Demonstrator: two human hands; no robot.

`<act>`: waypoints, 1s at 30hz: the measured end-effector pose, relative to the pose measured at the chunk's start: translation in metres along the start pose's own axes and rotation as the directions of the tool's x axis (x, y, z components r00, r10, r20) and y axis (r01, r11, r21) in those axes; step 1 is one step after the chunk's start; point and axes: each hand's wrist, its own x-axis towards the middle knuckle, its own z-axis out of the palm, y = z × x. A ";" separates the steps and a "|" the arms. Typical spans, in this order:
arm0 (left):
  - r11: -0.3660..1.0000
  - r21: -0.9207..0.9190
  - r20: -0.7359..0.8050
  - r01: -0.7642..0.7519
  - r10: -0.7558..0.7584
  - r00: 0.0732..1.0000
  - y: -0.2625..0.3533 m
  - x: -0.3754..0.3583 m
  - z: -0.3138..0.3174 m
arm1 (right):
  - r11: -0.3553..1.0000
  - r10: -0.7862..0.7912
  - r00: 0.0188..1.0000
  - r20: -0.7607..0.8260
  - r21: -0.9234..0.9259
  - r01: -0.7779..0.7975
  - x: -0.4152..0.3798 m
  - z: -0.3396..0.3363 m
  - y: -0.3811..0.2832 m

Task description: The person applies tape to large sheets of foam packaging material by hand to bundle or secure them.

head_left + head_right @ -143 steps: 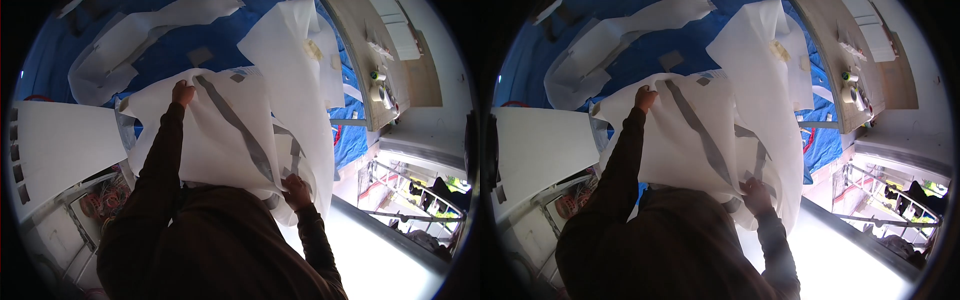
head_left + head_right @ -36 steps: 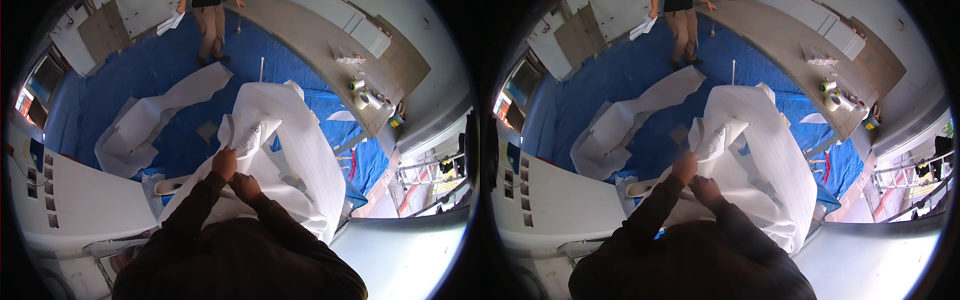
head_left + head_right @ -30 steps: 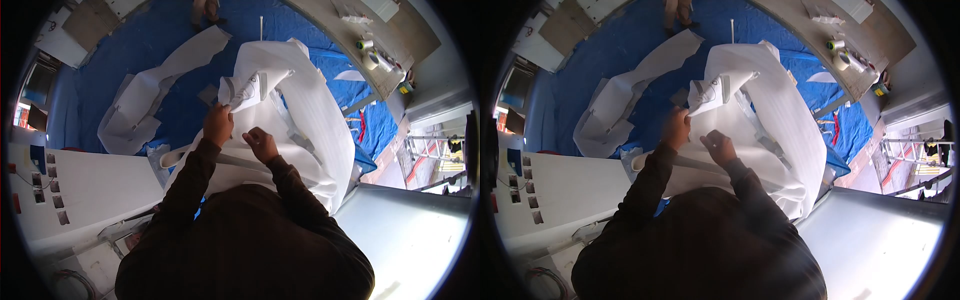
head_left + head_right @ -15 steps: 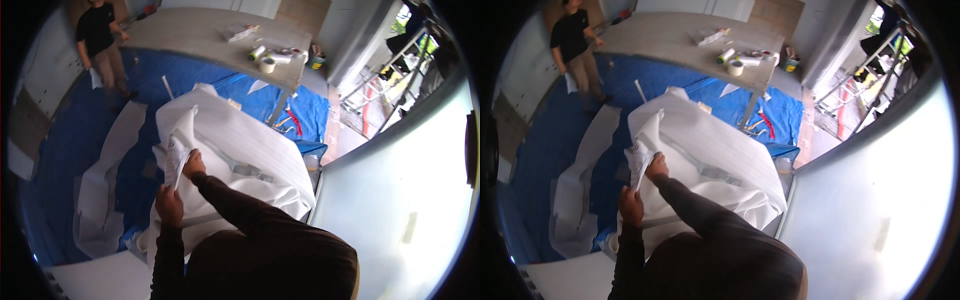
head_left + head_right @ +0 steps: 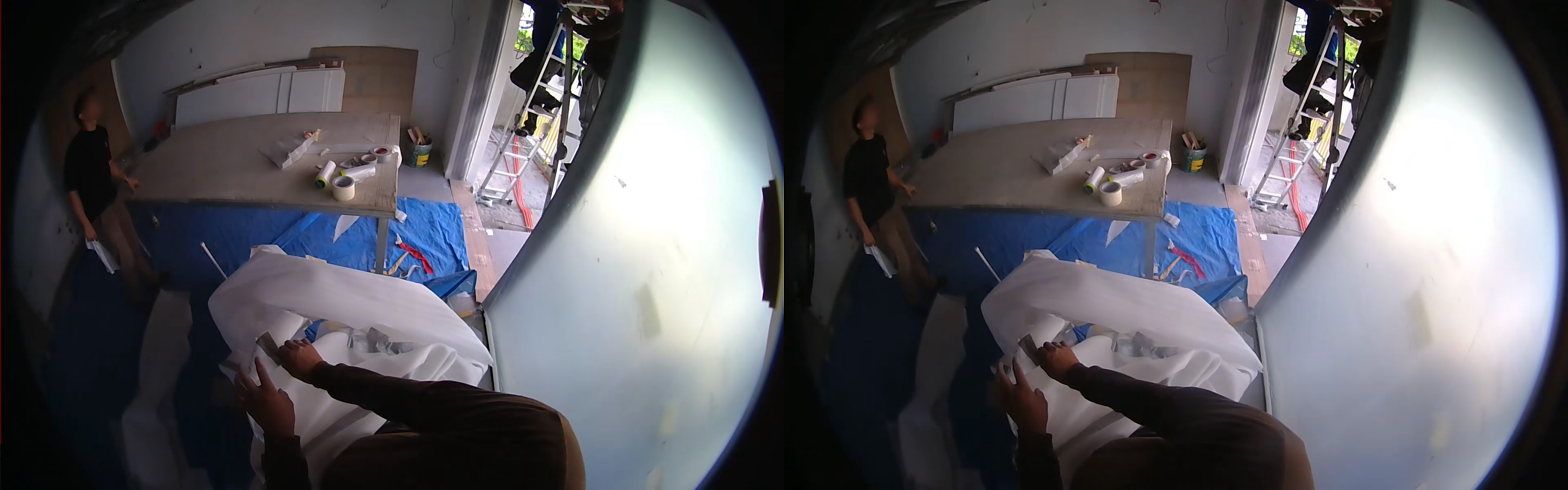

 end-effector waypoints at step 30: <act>0.771 -0.332 -0.040 -0.544 0.565 0.824 -0.021 0.037 0.055 | 0.994 -0.100 0.992 0.080 -0.033 0.103 -0.041 -0.054 -0.009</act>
